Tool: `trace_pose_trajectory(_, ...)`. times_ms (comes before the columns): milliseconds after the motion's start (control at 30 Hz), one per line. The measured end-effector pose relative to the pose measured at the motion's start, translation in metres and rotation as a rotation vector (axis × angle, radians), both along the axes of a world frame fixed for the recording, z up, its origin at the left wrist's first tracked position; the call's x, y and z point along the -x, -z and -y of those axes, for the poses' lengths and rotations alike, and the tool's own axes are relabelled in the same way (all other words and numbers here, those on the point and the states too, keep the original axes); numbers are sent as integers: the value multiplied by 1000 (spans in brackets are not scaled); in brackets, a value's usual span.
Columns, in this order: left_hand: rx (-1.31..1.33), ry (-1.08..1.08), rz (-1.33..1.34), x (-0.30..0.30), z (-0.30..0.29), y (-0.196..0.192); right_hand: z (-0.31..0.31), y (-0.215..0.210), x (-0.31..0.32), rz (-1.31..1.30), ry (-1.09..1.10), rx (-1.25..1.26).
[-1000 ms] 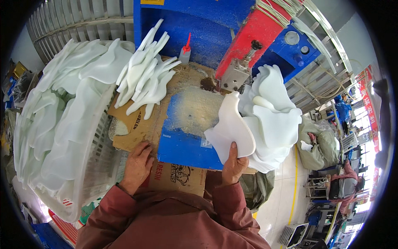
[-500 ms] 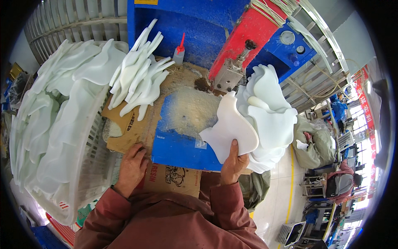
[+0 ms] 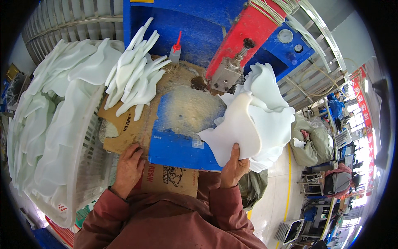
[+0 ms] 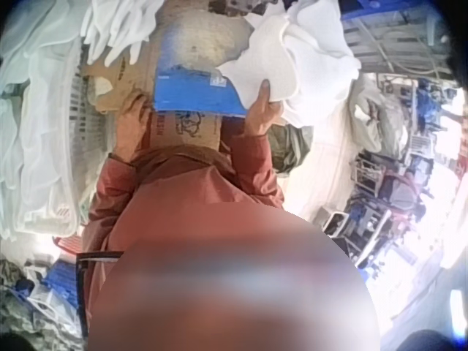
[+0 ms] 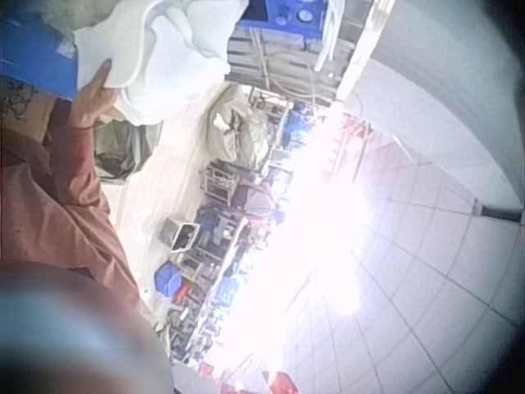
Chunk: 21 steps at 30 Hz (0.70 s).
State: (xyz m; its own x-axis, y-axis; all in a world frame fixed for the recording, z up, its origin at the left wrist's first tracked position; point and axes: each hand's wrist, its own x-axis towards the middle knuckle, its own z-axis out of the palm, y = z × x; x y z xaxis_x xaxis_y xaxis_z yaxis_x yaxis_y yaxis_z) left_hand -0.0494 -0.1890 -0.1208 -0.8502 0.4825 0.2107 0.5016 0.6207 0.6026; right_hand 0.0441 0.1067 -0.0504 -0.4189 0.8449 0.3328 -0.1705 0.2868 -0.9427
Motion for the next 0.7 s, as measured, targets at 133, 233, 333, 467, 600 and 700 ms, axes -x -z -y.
trace_pose_trajectory(133, 11, -1, -39, -1, 1, 5, -2, -19, -10, -83, 19, 16)
trace_pose_trajectory(233, 3, 17, -35, 1, 0, 3, -2, -27, -21, -93, 41, -49)
trace_pose_trajectory(333, 20, -2, 29, 0, -3, -10, 5, -25, -32, -33, 69, -117)
trace_pose_trajectory(467, -107, -8, 94, -7, -6, -38, 21, -19, -44, 116, 45, -283)
trace_pose_trajectory(600, -568, 88, 828, -18, -8, -60, 41, -22, -48, 112, -403, -813)
trace_pose_trajectory(700, -1254, 176, 1607, -19, -9, -65, 62, -22, -44, 178, -654, -1052)
